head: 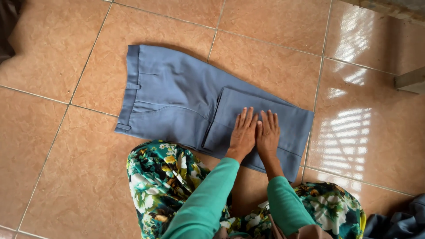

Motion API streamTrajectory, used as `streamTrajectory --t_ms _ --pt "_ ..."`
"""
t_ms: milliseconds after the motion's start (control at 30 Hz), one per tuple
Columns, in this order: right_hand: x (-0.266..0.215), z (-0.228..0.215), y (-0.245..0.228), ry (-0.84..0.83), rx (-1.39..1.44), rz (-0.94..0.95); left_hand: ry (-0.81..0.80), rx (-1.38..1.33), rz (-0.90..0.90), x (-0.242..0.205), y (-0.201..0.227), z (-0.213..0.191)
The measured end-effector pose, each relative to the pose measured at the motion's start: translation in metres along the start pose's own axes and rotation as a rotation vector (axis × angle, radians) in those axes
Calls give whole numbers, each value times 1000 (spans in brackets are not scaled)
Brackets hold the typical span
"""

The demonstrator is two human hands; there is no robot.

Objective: Folding blue trousers and stacking them neatly on a tiled floor.

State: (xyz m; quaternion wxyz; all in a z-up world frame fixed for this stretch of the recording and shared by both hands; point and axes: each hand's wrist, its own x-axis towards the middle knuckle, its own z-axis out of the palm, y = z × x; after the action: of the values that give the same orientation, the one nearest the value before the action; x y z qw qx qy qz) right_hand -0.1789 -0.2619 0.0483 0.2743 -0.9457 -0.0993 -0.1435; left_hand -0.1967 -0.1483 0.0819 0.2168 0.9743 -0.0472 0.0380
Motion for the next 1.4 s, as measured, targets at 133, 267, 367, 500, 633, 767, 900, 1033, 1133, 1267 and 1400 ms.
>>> streamTrajectory --t_ms 133,267,367,500,633,767,900,1033,1133,1267,1400 --pt "-17 -3 50 -106 -253 44 227 90 -82 -5 -60 24" --pt "-28 -40 114 -137 -406 246 380 256 -281 -21 -108 7" --pt "-28 -42 133 -126 -381 467 457 268 -327 -14 -95 12" --pt "-7 -23 73 -46 -404 219 254 263 -110 9 -15 16" --pt "12 -5 56 -259 -284 133 132 75 -122 19 -22 37" --pt "22 -41 113 -285 -371 249 126 191 -180 2 -86 22" --pt "30 -77 142 -342 -267 458 253 300 -250 -20 -105 6" --pt "-11 -61 200 24 -44 610 295 221 -279 -42 -81 -2" --pt "-56 -59 206 -30 41 719 253 106 -271 -60 -71 2" --pt "-57 -93 128 -215 223 901 175 61 -292 -68 -74 11" --pt "-45 -111 105 -141 783 1009 83 -19 -330 -67 -76 10"
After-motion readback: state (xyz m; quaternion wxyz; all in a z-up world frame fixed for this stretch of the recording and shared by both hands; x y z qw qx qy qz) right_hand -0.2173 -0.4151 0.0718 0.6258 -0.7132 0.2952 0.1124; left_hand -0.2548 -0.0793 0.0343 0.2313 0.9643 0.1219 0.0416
